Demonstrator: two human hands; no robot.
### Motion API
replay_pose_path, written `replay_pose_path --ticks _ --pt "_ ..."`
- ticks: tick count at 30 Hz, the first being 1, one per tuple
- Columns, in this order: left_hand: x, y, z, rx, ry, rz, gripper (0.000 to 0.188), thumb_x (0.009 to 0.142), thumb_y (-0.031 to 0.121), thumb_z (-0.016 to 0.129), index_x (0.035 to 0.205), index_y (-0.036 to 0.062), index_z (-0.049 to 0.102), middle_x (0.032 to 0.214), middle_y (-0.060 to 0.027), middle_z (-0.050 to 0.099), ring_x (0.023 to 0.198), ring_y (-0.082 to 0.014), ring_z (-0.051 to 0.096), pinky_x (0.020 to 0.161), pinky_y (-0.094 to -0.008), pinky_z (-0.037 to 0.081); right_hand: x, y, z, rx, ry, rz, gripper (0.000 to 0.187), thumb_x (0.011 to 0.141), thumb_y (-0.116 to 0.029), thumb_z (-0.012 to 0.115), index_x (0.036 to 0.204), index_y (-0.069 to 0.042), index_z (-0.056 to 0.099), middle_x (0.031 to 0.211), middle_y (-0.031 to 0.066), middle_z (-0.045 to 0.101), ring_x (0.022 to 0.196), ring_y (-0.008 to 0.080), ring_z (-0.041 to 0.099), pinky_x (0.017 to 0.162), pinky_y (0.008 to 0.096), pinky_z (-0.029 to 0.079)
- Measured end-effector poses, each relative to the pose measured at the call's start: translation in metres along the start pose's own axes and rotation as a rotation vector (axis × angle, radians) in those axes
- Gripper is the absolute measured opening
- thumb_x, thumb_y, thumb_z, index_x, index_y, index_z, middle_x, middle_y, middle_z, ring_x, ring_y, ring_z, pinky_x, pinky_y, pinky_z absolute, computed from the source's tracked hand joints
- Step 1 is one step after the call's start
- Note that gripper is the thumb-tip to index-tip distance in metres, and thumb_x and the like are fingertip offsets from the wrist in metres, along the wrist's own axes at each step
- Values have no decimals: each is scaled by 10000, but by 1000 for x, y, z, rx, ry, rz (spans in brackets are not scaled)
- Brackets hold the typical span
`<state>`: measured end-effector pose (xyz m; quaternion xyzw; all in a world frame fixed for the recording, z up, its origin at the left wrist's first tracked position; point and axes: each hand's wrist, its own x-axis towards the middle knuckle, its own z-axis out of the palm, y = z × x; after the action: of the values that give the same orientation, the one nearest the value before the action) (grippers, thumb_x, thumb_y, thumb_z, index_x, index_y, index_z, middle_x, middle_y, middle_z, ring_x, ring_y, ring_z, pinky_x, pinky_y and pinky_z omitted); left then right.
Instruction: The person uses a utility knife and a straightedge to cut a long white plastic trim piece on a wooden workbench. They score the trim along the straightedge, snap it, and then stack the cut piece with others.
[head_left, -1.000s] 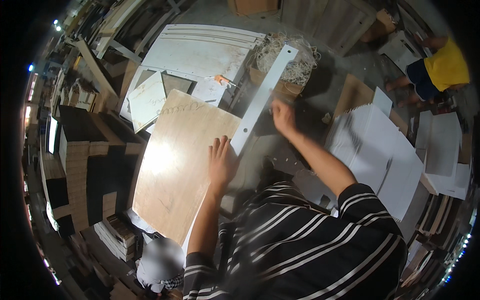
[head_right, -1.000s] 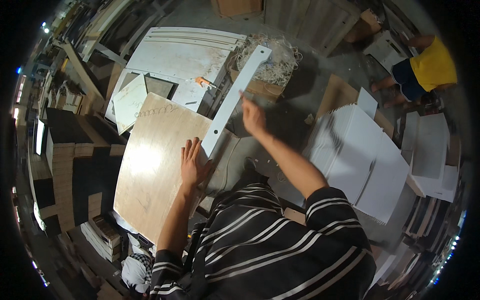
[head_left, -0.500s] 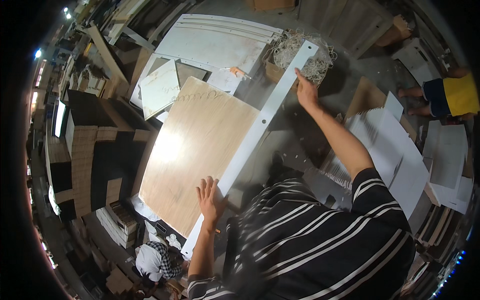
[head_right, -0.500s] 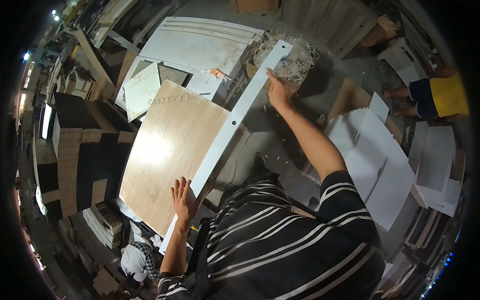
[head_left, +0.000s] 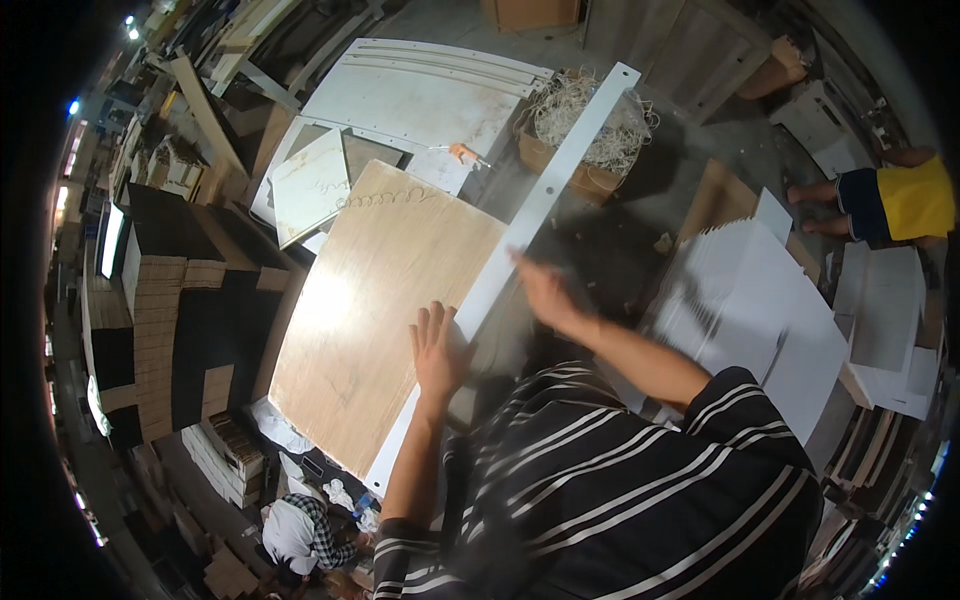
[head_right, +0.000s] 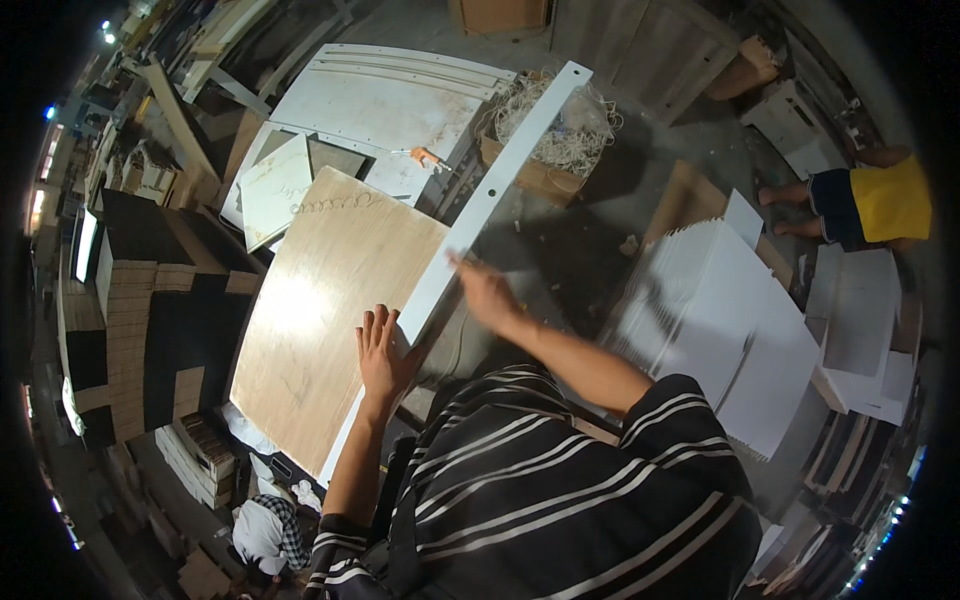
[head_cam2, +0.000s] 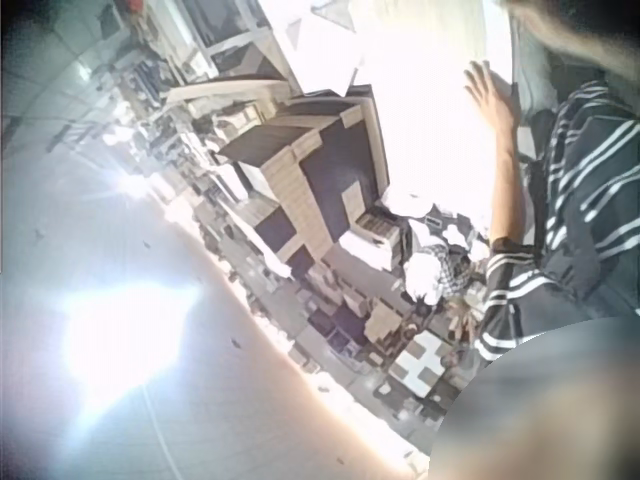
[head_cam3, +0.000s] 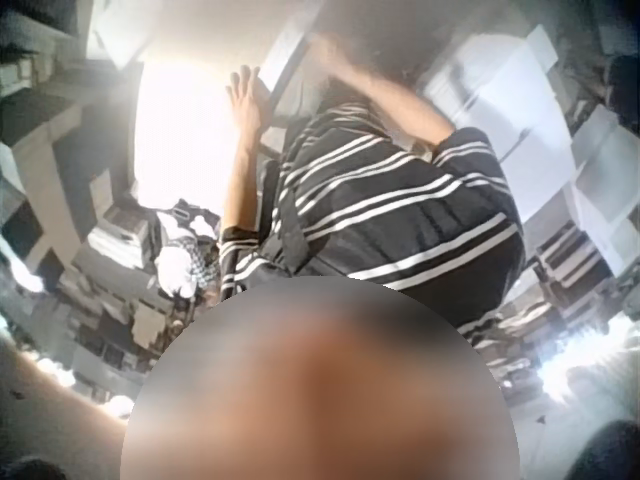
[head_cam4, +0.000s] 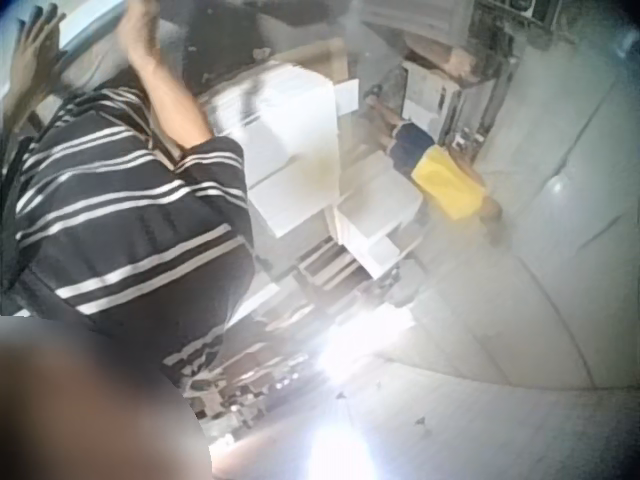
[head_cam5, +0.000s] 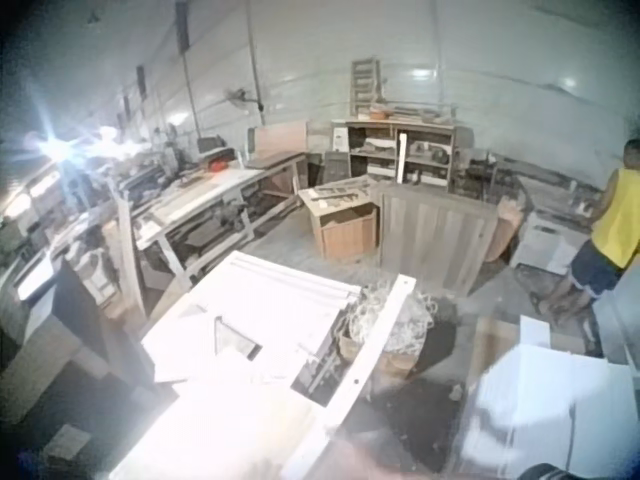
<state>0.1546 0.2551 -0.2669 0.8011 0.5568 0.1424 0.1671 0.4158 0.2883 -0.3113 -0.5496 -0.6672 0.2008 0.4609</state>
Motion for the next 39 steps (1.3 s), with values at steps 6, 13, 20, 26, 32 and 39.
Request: replay_pose_path --ticks 6,13,20,26,32,39 --pt "-78 -45 -35 22 -27 -45 832 735 238 868 1479 127 513 1583 -182 429 1489 -410 350 1216 -575 262 106 107 -90 -362 154 362 556 960 -77 547 1479 -278 551 885 240 692 829 436 677 761 487 537" --pt "-130 -79 -47 96 -57 -12 817 733 221 857 1471 116 524 1567 -131 472 1492 -388 356 1223 -575 253 53 65 -32 -366 21 267 498 961 -29 496 1438 -143 584 1016 278 674 913 465 656 766 522 526" --pt "-115 -67 -40 60 -43 -38 808 741 236 854 1466 99 526 1556 -137 483 1489 -392 359 1223 -573 252 -75 -86 53 80 -575 96 647 879 57 494 1477 -182 556 1021 206 674 895 422 650 782 450 552" --pt "-114 -67 -41 58 -71 -47 811 753 282 850 1472 101 521 1573 -157 458 1496 -405 344 1220 -590 235 -16 -2 7 205 -52 300 261 947 -41 545 1134 -38 727 1041 146 741 871 232 715 772 348 553" --pt "-112 -68 -41 57 -79 -24 780 779 328 833 1462 107 528 1578 -143 455 1505 -405 327 1222 -599 224 124 138 -87 -132 342 414 471 991 -100 549 1435 -250 591 797 126 702 721 266 680 698 397 524" --pt "-105 -61 -39 76 -80 27 787 772 312 837 1447 58 522 1541 -122 506 1494 -397 353 1225 -603 207 136 158 -82 -223 339 421 584 965 -19 493 1472 -299 569 940 209 703 874 393 678 758 456 524"
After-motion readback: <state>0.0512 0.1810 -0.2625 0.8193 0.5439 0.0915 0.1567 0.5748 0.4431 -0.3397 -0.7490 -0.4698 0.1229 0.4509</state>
